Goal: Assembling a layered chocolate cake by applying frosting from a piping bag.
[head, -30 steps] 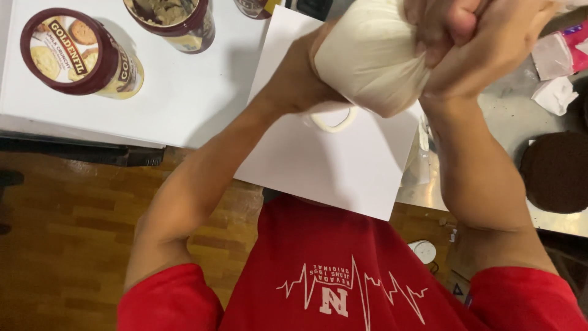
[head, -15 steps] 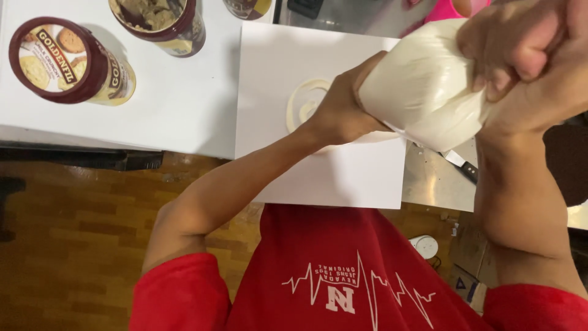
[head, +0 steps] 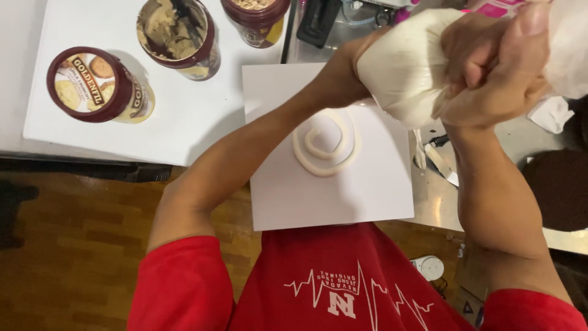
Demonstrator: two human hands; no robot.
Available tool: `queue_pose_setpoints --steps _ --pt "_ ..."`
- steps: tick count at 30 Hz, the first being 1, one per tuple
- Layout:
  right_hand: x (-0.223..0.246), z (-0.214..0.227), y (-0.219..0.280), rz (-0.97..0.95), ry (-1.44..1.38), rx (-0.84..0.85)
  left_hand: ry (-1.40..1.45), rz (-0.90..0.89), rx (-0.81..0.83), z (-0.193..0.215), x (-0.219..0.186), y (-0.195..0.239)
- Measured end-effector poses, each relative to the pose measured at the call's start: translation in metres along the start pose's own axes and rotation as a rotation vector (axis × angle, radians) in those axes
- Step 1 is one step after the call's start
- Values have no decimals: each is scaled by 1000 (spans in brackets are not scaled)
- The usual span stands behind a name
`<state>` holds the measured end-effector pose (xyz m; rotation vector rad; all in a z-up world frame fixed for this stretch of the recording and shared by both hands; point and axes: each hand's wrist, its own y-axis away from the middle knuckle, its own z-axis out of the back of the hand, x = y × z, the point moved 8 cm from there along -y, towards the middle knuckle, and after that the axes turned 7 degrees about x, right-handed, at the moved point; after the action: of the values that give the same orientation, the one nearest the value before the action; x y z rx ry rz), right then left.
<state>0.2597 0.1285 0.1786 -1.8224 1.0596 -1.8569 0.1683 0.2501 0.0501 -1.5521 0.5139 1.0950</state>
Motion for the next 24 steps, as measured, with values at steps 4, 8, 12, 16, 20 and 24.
queue_pose_setpoints --steps 4,8,12,16,20,24 --pt "-17 -15 -9 12 -36 34 -103 15 -24 25 -18 8" --pt "-21 -40 -15 24 -66 105 -162 86 -77 43 -28 32" --pt "-25 -48 -10 10 -139 154 -250 174 -93 47 -48 57" --pt "-16 -54 -5 120 -61 217 -330 111 -150 39 -72 81" --pt "3 -55 0 256 11 290 -283 55 -194 23 -101 91" --pt "-2 -46 14 -163 -203 154 -206 242 -192 1 -93 105"
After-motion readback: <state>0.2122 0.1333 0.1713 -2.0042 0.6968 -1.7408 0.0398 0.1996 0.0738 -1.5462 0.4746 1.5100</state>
